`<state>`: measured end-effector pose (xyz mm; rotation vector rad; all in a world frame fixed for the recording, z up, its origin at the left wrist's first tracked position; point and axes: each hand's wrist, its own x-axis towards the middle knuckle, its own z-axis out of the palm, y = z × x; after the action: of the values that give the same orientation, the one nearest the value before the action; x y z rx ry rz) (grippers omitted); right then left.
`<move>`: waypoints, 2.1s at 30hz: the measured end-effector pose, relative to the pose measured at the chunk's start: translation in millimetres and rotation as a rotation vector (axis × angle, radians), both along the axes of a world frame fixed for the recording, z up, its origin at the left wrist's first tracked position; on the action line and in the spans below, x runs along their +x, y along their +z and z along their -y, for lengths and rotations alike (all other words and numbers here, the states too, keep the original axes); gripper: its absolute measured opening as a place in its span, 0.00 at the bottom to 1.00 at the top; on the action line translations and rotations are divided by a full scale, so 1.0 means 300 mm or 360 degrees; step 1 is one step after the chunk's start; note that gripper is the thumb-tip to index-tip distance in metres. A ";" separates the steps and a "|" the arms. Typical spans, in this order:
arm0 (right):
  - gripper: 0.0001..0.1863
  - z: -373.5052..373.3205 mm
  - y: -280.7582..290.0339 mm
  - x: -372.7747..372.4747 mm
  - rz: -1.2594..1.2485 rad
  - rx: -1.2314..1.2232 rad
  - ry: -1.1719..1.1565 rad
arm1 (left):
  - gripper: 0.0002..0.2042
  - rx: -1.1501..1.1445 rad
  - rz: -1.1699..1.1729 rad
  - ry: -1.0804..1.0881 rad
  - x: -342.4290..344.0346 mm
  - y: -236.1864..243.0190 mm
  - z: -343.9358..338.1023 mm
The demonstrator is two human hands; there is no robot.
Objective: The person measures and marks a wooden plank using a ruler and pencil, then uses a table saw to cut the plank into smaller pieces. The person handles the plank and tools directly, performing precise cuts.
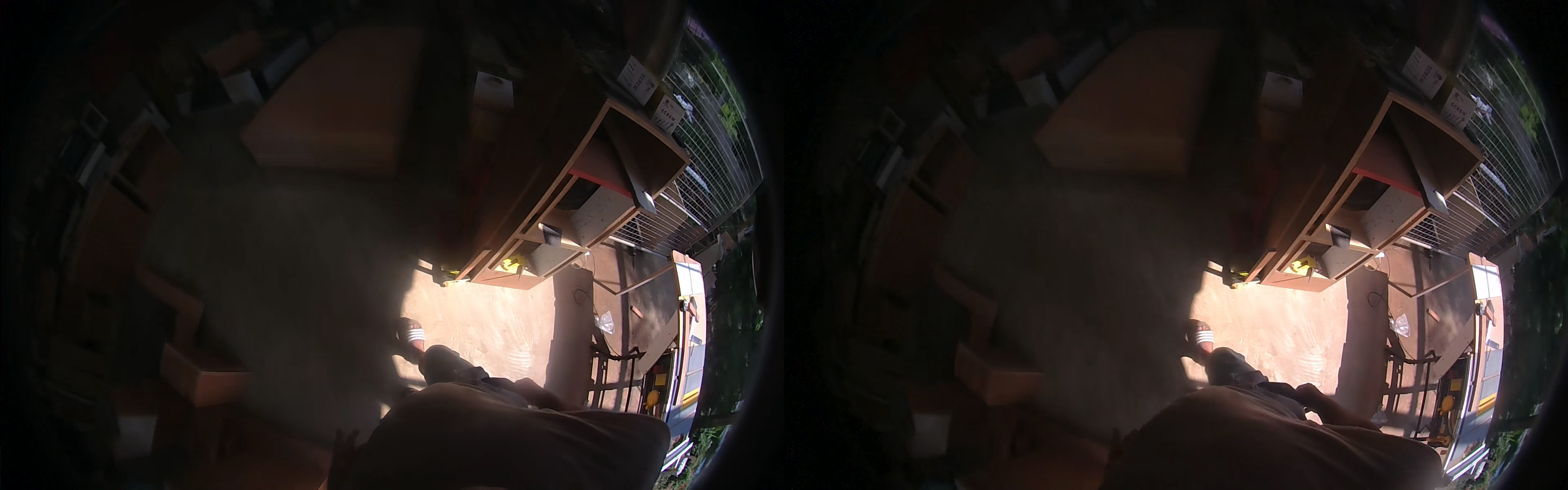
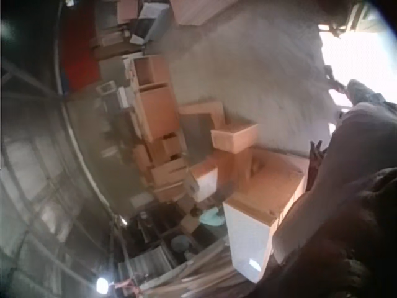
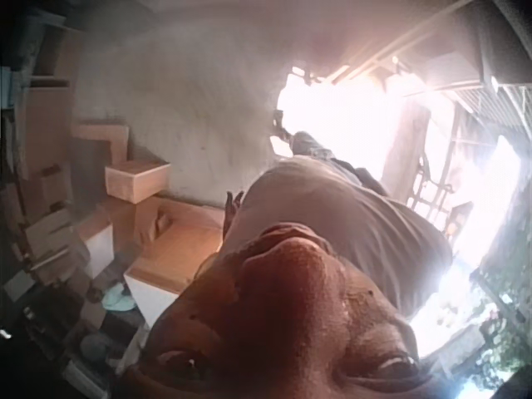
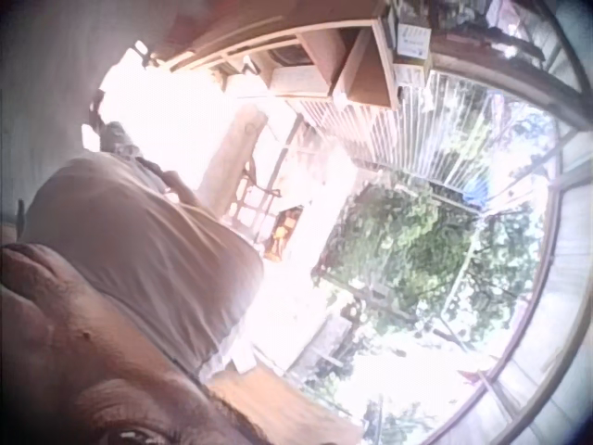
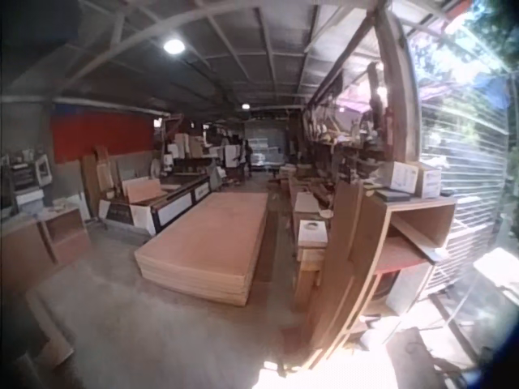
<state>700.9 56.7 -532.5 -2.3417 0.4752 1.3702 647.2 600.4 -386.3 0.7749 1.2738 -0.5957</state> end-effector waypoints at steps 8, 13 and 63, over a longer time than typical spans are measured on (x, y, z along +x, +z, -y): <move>0.18 -0.285 -0.191 0.896 0.1178 0.0300 0.0628 | 0.31 0.0601 0.1727 -0.0788 0.691 0.339 -0.317; 0.07 -0.514 -0.296 1.362 0.1501 0.0270 0.1349 | 0.30 0.0364 0.1089 -0.1354 0.900 0.186 -0.355; 0.33 -1.479 0.769 3.328 0.0275 0.2004 0.1252 | 0.50 0.0533 0.2373 -0.0652 2.705 0.593 -0.494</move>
<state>1699.3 500.3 -301.8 -1.4801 -1.1557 1.1293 1458.8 748.6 -208.4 1.3722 -0.1911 0.0062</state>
